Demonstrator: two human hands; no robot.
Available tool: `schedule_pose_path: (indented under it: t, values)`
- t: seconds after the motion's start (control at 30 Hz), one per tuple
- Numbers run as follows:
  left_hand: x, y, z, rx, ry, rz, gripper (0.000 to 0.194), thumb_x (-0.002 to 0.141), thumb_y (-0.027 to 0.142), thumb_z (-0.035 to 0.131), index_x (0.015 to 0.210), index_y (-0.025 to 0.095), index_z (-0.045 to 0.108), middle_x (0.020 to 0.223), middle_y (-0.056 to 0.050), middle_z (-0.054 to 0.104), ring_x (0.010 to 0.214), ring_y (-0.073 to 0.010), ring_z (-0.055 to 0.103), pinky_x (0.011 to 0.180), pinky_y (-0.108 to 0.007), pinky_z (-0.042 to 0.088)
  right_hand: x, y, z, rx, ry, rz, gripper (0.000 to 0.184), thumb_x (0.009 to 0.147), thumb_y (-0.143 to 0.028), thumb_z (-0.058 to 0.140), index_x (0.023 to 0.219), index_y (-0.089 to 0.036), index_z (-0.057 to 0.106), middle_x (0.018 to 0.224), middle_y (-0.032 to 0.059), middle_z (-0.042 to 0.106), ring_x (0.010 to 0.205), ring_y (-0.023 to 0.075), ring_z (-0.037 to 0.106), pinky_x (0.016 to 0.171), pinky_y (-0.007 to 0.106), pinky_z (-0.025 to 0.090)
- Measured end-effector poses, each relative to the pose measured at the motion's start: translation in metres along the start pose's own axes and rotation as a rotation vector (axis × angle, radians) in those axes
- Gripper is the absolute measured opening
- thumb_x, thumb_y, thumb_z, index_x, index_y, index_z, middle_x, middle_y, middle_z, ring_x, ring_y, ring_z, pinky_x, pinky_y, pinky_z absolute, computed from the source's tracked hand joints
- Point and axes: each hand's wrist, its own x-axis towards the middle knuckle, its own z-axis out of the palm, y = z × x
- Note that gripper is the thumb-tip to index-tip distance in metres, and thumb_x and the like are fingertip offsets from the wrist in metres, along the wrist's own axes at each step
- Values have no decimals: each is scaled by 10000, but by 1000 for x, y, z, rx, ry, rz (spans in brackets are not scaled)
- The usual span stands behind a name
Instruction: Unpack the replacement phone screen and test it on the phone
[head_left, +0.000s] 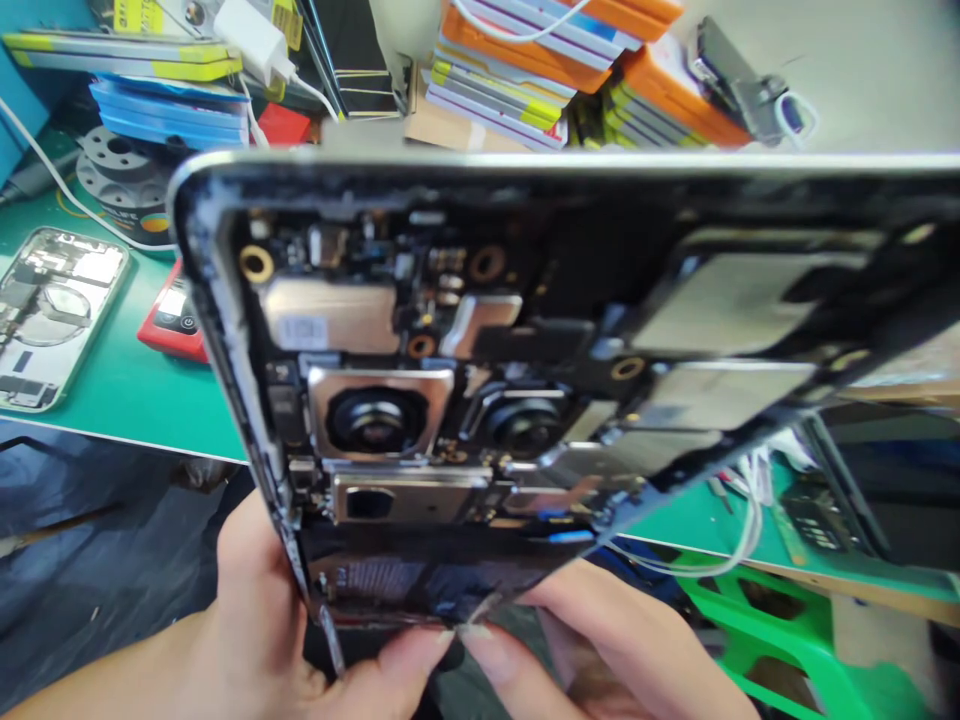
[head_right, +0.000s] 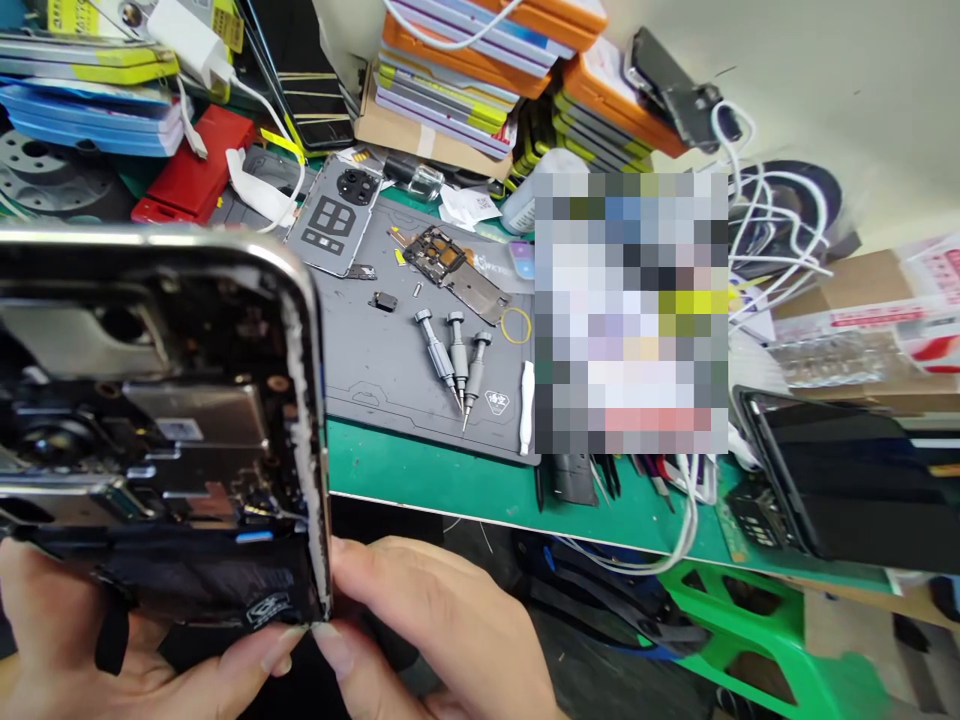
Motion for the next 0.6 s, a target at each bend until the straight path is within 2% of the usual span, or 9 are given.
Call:
schedule_pose_path:
  t: [0.1,0.17,0.23,0.33,0.4,0.53,0.6]
  values:
    - [-2,2,7,-33,86,-14,1145,736,93,842,1610,501,225,1402,4,691,1082,-296,796,899,-450,743,4,9,-5,-1,-78,-83,669,895,-148,739,1483,-443,617,987,12,853,724,266,816,677,357,718]
    - [-3,3,11,-75,135,-43,1086,752,79,831,1586,502,277,1381,20,698,1051,-276,806,879,-416,748,6,12,-6,-32,-104,-107,616,899,-210,744,1468,-421,638,959,16,856,696,272,812,639,362,721]
    - [-5,4,13,-95,157,-60,1086,747,56,829,1578,508,295,1347,32,708,1007,-255,815,862,-384,751,5,10,-5,-63,-87,-100,561,907,-239,743,1439,-399,668,957,25,856,691,274,808,629,367,725]
    - [-5,5,12,-84,169,-56,1099,732,65,839,1586,498,299,1328,24,712,983,-255,816,839,-381,756,1,1,0,-79,-14,-41,581,921,-184,733,1454,-402,656,998,27,854,727,264,808,674,370,733]
    - [-4,6,9,-79,149,-56,1103,727,71,841,1584,500,294,1341,21,712,990,-268,815,838,-402,758,-1,-2,3,-85,15,-11,615,926,-152,722,1478,-410,633,1025,26,852,749,262,810,696,376,736]
    - [-1,11,4,-89,55,-98,1094,752,42,811,1564,534,269,1407,41,695,1047,-274,810,913,-407,736,2,5,0,-53,-49,-123,646,911,-201,740,1506,-417,610,1000,14,858,692,260,808,617,359,728]
    - [0,11,3,-74,62,-93,1058,741,50,820,1538,527,312,1416,42,690,1071,-285,804,949,-415,722,4,10,-2,-36,-61,-144,710,897,-178,743,1537,-432,573,1012,6,859,691,256,812,624,351,726]
